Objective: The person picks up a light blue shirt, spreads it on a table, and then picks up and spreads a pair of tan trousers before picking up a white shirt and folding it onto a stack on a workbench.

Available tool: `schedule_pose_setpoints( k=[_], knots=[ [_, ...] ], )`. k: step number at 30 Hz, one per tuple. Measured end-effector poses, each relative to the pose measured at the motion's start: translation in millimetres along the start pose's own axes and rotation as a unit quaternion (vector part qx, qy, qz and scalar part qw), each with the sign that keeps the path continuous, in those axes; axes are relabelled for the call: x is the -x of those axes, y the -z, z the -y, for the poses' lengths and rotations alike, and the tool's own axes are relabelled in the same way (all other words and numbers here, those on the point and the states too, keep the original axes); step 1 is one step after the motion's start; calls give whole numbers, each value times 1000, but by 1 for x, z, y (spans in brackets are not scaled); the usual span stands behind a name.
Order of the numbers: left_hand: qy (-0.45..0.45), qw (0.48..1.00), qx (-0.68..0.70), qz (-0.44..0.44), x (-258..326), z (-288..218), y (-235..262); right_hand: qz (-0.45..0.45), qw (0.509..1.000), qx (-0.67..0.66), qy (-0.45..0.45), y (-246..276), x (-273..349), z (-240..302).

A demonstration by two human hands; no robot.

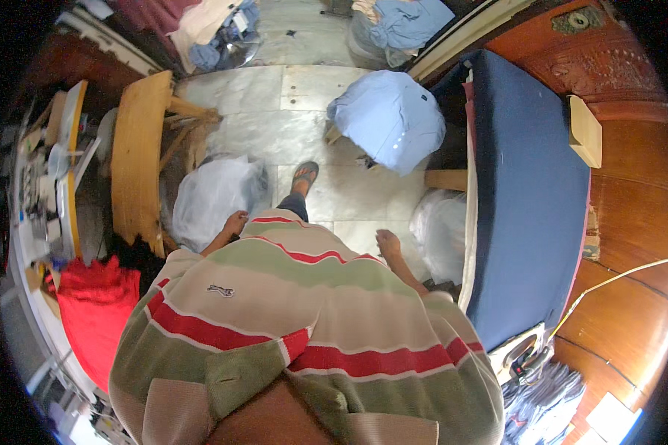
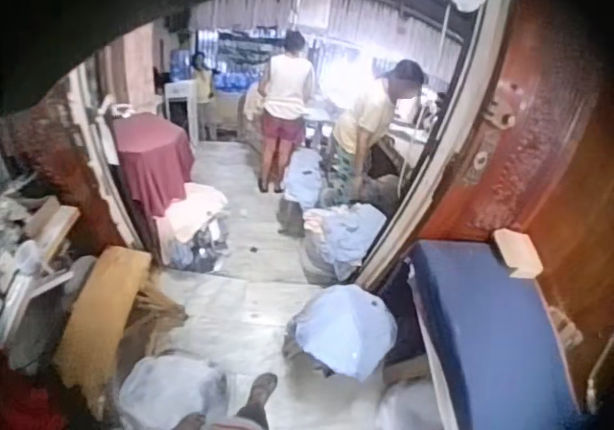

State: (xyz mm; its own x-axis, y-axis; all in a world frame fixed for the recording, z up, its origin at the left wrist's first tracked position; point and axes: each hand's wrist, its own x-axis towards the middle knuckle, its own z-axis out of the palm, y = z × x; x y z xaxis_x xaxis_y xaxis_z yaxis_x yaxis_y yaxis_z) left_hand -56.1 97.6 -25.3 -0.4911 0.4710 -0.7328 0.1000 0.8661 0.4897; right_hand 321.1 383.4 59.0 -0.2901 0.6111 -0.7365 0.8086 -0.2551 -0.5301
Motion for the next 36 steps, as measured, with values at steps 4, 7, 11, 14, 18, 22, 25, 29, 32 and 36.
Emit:
schedule_pose_setpoints(
  k=[4,7,11,14,18,22,25,29,32,36],
  knots=[
    [-23,987,149,50,-45,-75,11,-97,972,157,148,25,-96,95],
    [-29,988,137,72,-71,-133,23,-147,963,130,183,53,-182,152],
    [-100,989,54,92,-102,-200,31,-186,948,136,218,79,-260,222],
    [-312,947,-67,26,-168,-257,4,-219,964,47,145,99,-309,225],
    [-430,901,-38,-51,-231,-390,-27,-382,908,77,154,136,-344,167],
    [-486,858,-141,-86,-284,-472,-59,-369,924,77,67,187,-365,123],
    [-468,846,-192,-169,-313,-495,-80,-326,940,47,86,210,-381,120],
    [-421,862,-268,-84,-331,-513,-94,-281,954,80,71,227,-402,77],
    [-418,852,-299,-99,-344,-503,-90,-274,956,101,18,218,-398,98],
    [-504,812,-250,-158,-339,-509,-92,-380,911,114,109,224,-391,73]
  ],
)
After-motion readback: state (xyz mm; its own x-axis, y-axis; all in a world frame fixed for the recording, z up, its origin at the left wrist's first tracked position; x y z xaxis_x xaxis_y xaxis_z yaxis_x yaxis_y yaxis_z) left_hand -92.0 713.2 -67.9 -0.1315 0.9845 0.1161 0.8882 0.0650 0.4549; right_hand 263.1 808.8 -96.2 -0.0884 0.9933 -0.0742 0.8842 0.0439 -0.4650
